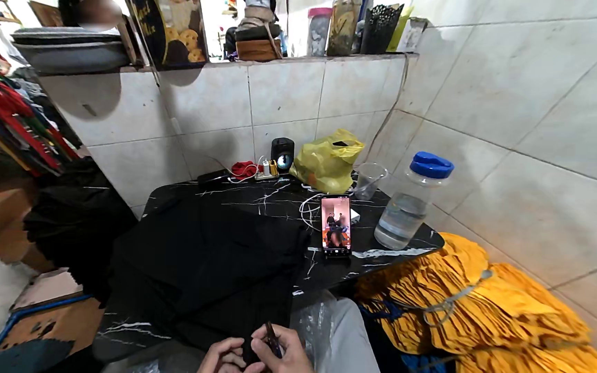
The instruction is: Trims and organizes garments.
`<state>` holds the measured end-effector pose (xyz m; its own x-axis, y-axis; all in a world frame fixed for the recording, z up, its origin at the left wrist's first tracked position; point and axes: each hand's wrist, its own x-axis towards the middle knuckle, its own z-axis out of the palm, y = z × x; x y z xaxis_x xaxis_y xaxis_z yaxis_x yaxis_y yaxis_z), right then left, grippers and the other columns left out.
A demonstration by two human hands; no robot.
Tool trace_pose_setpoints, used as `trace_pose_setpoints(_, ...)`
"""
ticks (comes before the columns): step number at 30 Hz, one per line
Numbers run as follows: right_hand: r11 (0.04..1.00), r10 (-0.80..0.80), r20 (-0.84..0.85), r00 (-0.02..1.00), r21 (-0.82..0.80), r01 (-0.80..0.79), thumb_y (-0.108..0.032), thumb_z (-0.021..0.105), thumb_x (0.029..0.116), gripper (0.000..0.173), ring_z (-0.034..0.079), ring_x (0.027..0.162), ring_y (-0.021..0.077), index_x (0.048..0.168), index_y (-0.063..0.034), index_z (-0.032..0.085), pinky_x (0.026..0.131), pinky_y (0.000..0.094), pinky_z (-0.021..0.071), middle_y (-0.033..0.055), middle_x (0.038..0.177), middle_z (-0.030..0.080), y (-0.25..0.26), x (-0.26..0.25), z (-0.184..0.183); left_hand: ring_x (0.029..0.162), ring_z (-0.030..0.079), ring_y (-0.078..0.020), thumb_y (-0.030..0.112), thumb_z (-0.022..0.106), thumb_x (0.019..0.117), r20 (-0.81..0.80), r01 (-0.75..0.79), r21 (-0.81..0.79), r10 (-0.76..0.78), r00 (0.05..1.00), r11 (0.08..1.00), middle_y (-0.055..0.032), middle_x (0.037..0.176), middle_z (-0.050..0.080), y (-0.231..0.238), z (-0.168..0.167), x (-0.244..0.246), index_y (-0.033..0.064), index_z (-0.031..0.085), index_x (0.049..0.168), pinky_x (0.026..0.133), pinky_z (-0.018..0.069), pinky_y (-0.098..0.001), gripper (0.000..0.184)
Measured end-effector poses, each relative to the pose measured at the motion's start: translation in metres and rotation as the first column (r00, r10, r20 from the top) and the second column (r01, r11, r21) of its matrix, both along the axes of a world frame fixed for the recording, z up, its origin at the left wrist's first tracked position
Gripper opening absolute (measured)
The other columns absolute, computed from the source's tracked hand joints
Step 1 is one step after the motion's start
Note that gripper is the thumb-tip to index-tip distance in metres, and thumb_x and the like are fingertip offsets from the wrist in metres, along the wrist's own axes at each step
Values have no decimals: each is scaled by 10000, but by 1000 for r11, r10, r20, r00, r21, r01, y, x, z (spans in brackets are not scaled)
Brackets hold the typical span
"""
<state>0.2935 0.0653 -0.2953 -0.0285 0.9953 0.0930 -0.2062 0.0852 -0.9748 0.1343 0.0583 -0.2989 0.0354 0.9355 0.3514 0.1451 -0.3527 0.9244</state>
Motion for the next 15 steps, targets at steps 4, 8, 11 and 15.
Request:
trace_pose_setpoints(4, 997, 27, 70, 997, 71, -32, -98, 629, 1010, 162, 663, 859, 62, 1023, 45, 705, 814, 250, 567, 57, 939, 702, 1, 0, -2, 855, 692, -105, 64, 812, 836, -111, -118, 134, 134, 985, 984, -103, 970, 714, 2, -10, 11, -16, 774, 1054, 781, 608, -244, 235)
trace_pose_setpoints(8, 995, 50, 124, 991, 78, -60, -144, 786, 902, 271, 610, 739, 55, 1088, 31, 695, 664, 234, 530, 60, 969, 693, -1, -2, -11, 906, 713, -118, -18, 702, 888, -97, -192, 232, 219, 971, 954, -106, 946, 738, 1, -17, 12, -23, 780, 960, 840, 609, -257, 106)
trace_pose_setpoints(11, 994, 47, 103, 994, 90, -57, -68, 748, 916, 191, 655, 797, 83, 1075, 32, 717, 685, 248, 570, 84, 1008, 698, -1, -2, -10, 840, 698, -105, -19, 682, 916, -3, -192, 143, 194, 981, 971, -78, 935, 716, 1, -15, 11, -37, 710, 938, 760, 613, -265, 40)
trace_pose_setpoints(15, 995, 21, 56, 998, 93, -26, -5, 659, 962, 110, 671, 843, 71, 1044, 43, 716, 752, 254, 579, 72, 988, 717, -1, 0, -10, 865, 699, -129, 16, 748, 889, 30, -85, 111, 82, 996, 990, -88, 997, 705, 3, -14, 4, -38, 706, 982, 778, 625, -297, 116)
